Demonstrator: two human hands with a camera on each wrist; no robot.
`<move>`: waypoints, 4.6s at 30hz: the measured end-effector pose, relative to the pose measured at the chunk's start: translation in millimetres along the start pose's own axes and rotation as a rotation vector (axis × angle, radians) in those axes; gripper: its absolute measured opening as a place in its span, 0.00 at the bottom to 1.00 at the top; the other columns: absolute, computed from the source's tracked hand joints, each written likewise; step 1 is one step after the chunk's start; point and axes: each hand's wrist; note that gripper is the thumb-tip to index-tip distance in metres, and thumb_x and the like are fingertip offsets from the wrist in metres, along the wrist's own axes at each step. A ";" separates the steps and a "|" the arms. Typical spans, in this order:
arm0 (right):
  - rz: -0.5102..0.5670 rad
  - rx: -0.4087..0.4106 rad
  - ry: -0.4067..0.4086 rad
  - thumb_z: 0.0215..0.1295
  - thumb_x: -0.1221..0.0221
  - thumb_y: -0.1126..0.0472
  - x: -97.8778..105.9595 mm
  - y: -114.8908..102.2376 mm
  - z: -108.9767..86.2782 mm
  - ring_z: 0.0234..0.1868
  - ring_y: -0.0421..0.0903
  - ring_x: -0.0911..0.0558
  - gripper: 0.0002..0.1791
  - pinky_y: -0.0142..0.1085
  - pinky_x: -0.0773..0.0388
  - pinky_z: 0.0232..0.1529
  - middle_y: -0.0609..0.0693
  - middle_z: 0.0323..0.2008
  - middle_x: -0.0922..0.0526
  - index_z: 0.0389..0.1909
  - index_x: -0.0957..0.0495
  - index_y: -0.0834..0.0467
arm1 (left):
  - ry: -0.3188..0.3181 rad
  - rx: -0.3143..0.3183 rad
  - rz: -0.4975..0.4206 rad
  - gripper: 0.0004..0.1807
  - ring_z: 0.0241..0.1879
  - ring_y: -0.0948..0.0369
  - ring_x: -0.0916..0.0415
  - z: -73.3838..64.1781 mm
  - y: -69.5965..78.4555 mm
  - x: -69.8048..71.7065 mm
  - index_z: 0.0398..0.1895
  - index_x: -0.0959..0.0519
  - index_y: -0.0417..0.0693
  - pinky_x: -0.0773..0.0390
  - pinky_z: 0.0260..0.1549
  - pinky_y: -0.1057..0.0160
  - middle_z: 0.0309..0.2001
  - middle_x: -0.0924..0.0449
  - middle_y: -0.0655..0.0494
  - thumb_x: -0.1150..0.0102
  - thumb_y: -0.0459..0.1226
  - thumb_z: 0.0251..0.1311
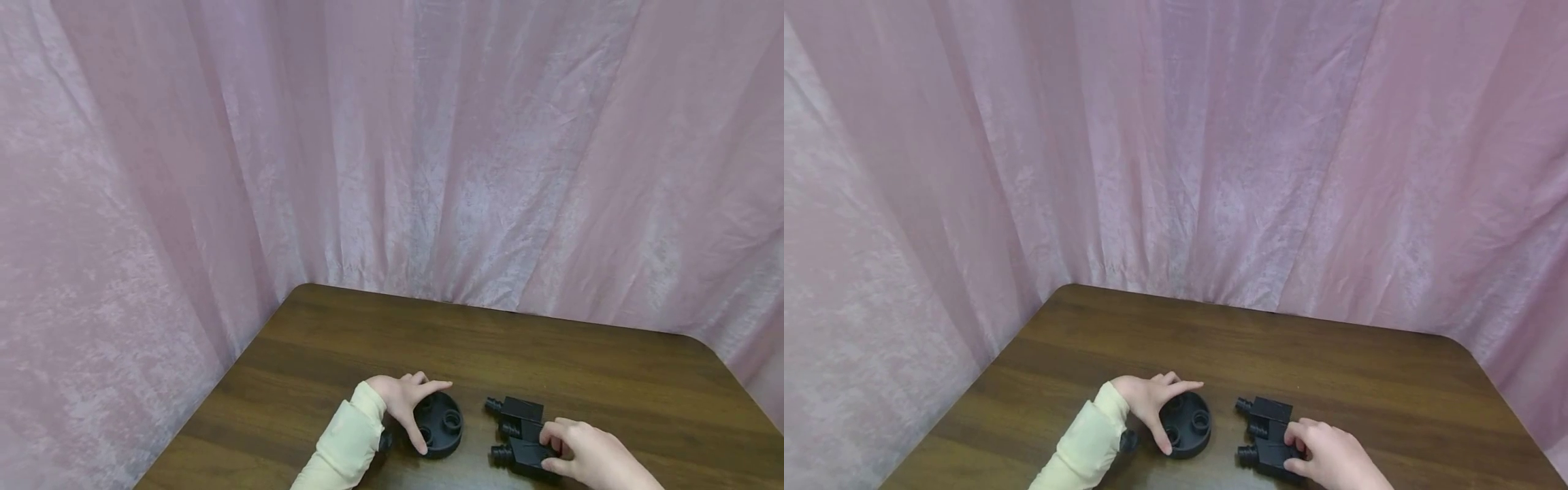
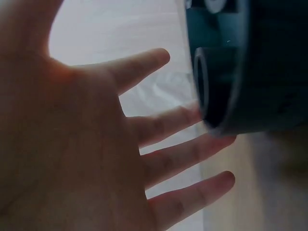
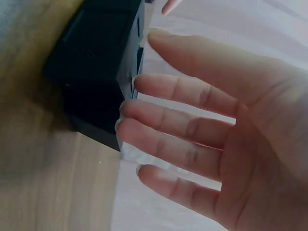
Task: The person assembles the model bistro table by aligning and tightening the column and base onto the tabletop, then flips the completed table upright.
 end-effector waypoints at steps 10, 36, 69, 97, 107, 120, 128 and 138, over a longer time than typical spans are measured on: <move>-0.050 -0.046 -0.043 0.42 0.36 0.40 -9.3 -7.8 2.2 0.21 0.32 0.33 0.25 0.33 0.37 0.21 0.40 0.31 0.29 0.39 0.30 0.47 | 0.043 0.016 0.075 0.58 0.47 0.64 0.41 5.5 -3.2 -4.3 0.66 0.50 0.69 0.31 0.40 0.68 0.47 0.39 0.62 0.26 0.53 0.27; 0.004 -0.114 0.010 0.44 0.38 0.39 -11.2 -5.8 9.9 0.27 0.37 0.23 0.18 0.37 0.29 0.24 0.43 0.33 0.20 0.32 0.26 0.45 | 0.126 0.033 0.028 0.55 0.52 0.60 0.40 38.2 1.3 -4.2 0.64 0.46 0.65 0.33 0.48 0.63 0.52 0.37 0.61 0.26 0.56 0.26; -0.129 0.254 0.501 0.45 0.32 0.60 8.9 -43.8 76.7 0.38 0.40 0.20 0.26 0.33 0.24 0.34 0.43 0.42 0.21 0.48 0.27 0.47 | 0.127 0.032 -0.093 0.53 0.50 0.64 0.42 45.6 -14.6 -8.7 0.63 0.47 0.72 0.36 0.49 0.61 0.61 0.40 0.70 0.30 0.60 0.27; -0.053 0.206 0.421 0.47 0.35 0.54 1.0 -57.7 71.0 0.36 0.34 0.24 0.25 0.31 0.27 0.33 0.36 0.36 0.26 0.49 0.27 0.48 | 0.134 0.043 -0.101 0.52 0.49 0.65 0.41 46.2 -15.7 -12.5 0.63 0.46 0.73 0.36 0.50 0.62 0.59 0.39 0.72 0.29 0.60 0.27; 0.038 0.158 0.408 0.48 0.35 0.53 -16.2 -56.4 82.2 0.44 0.41 0.20 0.24 0.37 0.25 0.41 0.39 0.44 0.23 0.48 0.30 0.47 | 0.112 0.055 -0.134 0.51 0.51 0.65 0.41 41.7 -16.3 -17.5 0.62 0.46 0.75 0.34 0.49 0.58 0.60 0.40 0.72 0.29 0.58 0.29; -0.036 0.235 0.481 0.52 0.40 0.45 -26.4 -52.7 89.3 0.26 0.32 0.29 0.27 0.26 0.34 0.24 0.31 0.37 0.32 0.55 0.32 0.39 | 0.141 0.054 -0.115 0.52 0.53 0.64 0.42 42.5 -15.7 -17.9 0.62 0.46 0.74 0.35 0.51 0.58 0.62 0.42 0.73 0.29 0.58 0.28; 0.046 0.020 0.415 0.55 0.49 0.35 -23.5 -54.7 90.5 0.38 0.40 0.22 0.25 0.36 0.26 0.31 0.34 0.44 0.27 0.56 0.35 0.31 | 0.153 0.057 -0.123 0.52 0.53 0.65 0.42 42.6 -15.7 -16.6 0.61 0.45 0.74 0.34 0.50 0.59 0.61 0.41 0.74 0.29 0.59 0.27; 0.218 -0.010 0.380 0.60 0.53 0.38 -29.1 -57.7 94.4 0.54 0.40 0.26 0.22 0.41 0.27 0.48 0.34 0.54 0.29 0.56 0.36 0.35 | 0.131 0.045 -0.123 0.51 0.53 0.65 0.42 41.3 -14.7 -15.2 0.62 0.47 0.75 0.34 0.50 0.58 0.62 0.42 0.73 0.30 0.59 0.30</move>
Point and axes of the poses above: each hand's wrist, its own z-axis towards the middle knuckle, its own x-axis out of the back of the hand, y = z × x
